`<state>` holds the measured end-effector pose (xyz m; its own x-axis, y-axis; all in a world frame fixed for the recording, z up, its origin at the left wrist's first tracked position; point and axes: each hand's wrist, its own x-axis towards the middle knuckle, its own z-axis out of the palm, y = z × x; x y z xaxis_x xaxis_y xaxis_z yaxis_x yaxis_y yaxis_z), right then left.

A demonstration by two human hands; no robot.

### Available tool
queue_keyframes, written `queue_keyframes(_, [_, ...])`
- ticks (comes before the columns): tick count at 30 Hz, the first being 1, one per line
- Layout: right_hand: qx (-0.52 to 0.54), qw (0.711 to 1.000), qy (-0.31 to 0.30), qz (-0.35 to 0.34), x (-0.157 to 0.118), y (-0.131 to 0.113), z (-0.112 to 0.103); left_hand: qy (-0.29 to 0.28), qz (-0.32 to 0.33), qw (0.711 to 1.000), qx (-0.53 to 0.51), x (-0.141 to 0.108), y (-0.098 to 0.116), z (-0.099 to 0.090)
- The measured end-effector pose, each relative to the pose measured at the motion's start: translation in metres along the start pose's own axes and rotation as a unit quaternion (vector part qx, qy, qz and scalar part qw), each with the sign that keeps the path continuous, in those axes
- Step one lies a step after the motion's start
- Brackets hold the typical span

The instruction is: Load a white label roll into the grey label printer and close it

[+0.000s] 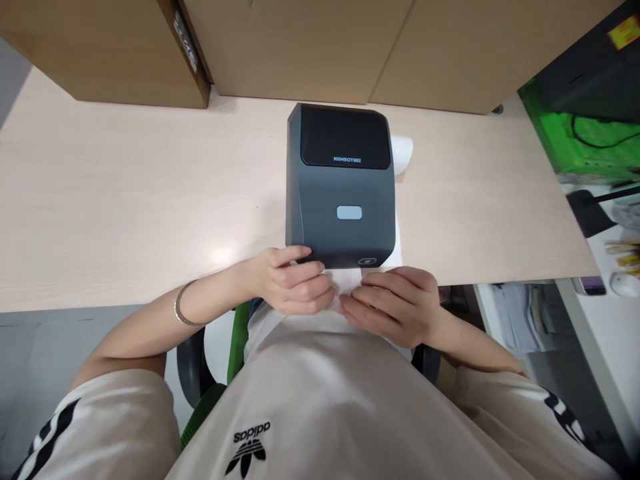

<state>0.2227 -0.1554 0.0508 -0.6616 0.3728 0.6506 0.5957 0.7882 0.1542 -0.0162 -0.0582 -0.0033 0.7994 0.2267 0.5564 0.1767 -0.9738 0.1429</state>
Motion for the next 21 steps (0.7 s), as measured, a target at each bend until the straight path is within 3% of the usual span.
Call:
queue_keyframes(5, [-0.021, 1.0, -0.001, 0.019, 0.003, -0.006, 0.001, 0.008, 0.0, 1.0, 0.011, 0.008, -0.003, -0.004])
queue_keyframes(10, [-0.063, 0.997, -0.037, 0.041, 0.012, -0.01, 0.008, 0.09, 0.087, 0.992, -0.02, 0.007, -0.021, -0.014])
queue_keyframes(12, [-0.049, 0.997, -0.046, 0.034, 0.016, -0.008, 0.008, 0.12, 0.052, 0.99, -0.05, 0.006, -0.032, -0.013])
queue_keyframes(16, [-0.003, 0.995, -0.085, 0.045, 0.022, 0.008, 0.001, 0.167, -0.08, 0.977, -0.102, 0.004, -0.053, -0.001])
queue_keyframes(19, [0.105, 0.989, -0.096, 0.051, 0.022, 0.029, -0.005, 0.197, -0.118, 0.965, -0.128, 0.001, -0.065, 0.011])
queue_keyframes(21, [0.163, 0.982, -0.063, 0.066, 0.02, 0.044, -0.005, 0.207, -0.127, 0.96, -0.136, 0.0, -0.07, 0.018])
